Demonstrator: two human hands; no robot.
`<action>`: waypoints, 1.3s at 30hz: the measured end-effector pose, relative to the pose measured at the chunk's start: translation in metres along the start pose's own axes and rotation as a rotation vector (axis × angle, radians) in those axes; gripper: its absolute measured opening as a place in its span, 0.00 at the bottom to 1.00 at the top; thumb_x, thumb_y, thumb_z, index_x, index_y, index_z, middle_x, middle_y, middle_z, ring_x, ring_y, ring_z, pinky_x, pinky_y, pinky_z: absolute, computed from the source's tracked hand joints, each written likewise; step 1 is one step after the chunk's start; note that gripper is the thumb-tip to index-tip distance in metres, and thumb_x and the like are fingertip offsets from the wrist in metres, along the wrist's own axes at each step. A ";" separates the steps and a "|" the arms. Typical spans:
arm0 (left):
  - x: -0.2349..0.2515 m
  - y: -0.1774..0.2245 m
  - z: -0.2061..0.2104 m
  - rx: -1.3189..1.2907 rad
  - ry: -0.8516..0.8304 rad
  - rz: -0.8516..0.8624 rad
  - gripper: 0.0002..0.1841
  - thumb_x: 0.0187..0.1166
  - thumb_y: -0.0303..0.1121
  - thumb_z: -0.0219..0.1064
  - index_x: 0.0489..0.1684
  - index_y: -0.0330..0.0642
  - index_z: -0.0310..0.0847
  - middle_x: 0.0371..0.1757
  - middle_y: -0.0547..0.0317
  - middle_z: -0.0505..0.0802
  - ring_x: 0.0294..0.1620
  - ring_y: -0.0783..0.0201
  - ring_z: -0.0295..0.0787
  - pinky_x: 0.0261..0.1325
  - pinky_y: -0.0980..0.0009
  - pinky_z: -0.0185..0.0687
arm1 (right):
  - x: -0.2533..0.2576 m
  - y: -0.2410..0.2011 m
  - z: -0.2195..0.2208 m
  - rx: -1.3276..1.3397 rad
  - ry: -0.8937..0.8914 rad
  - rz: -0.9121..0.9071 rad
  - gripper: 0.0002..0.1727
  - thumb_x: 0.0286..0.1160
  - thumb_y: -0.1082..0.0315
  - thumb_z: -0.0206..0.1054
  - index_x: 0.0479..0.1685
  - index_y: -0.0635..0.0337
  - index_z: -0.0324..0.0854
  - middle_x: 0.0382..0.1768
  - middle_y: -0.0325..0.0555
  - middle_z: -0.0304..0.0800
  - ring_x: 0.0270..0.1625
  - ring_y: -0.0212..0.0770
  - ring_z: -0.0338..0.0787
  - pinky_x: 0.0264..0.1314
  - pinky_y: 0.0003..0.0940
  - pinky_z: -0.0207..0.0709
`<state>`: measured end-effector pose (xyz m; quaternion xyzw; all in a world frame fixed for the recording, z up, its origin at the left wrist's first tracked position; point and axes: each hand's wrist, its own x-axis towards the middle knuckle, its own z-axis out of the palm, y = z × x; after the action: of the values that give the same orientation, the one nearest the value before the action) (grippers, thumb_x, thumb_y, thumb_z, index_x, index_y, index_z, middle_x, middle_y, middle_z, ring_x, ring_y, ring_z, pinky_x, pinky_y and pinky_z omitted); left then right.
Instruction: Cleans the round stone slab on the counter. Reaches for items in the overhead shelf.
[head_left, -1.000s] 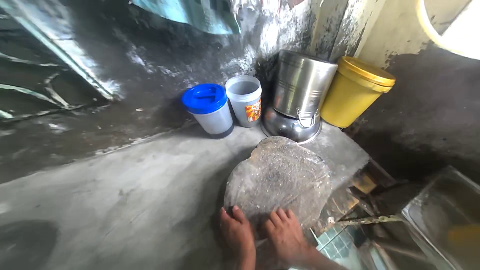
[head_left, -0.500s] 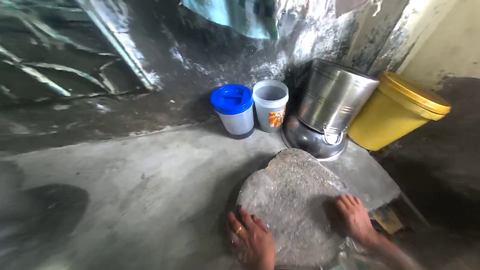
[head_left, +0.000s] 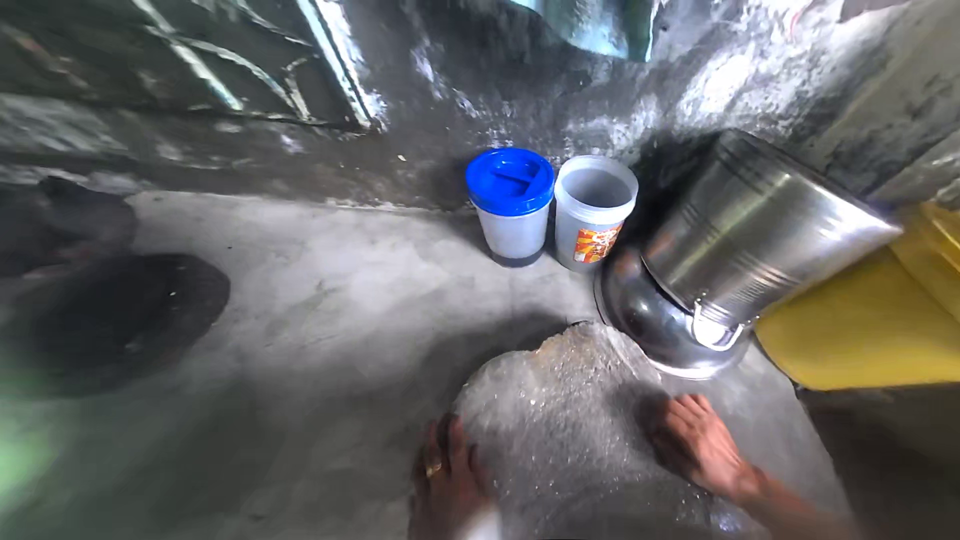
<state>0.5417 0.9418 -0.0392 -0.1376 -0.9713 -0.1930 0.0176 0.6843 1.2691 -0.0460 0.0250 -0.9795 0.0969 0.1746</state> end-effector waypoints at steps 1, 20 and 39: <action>0.001 0.000 0.000 0.006 0.007 0.005 0.30 0.87 0.41 0.53 0.86 0.35 0.65 0.86 0.27 0.67 0.80 0.23 0.69 0.69 0.32 0.74 | 0.031 0.002 0.008 -0.005 0.010 -0.017 0.14 0.81 0.53 0.59 0.40 0.48 0.87 0.42 0.41 0.93 0.50 0.46 0.91 0.52 0.49 0.82; -0.004 -0.004 -0.001 -0.044 0.025 -0.032 0.29 0.86 0.44 0.55 0.87 0.47 0.68 0.88 0.40 0.69 0.78 0.31 0.76 0.61 0.34 0.81 | 0.007 -0.010 0.008 -0.124 -0.006 -0.036 0.17 0.80 0.51 0.57 0.41 0.48 0.89 0.42 0.42 0.92 0.48 0.48 0.92 0.47 0.50 0.83; -0.002 -0.008 0.008 -0.116 0.132 -0.034 0.26 0.85 0.40 0.59 0.80 0.41 0.75 0.81 0.37 0.78 0.67 0.34 0.87 0.53 0.41 0.88 | 0.177 -0.101 0.074 -0.011 0.000 0.309 0.13 0.69 0.60 0.72 0.44 0.60 0.91 0.48 0.56 0.93 0.57 0.60 0.91 0.58 0.61 0.80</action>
<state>0.5416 0.9369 -0.0495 -0.1090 -0.9574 -0.2579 0.0702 0.5018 1.1525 -0.0347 -0.1270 -0.9722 0.1175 0.1579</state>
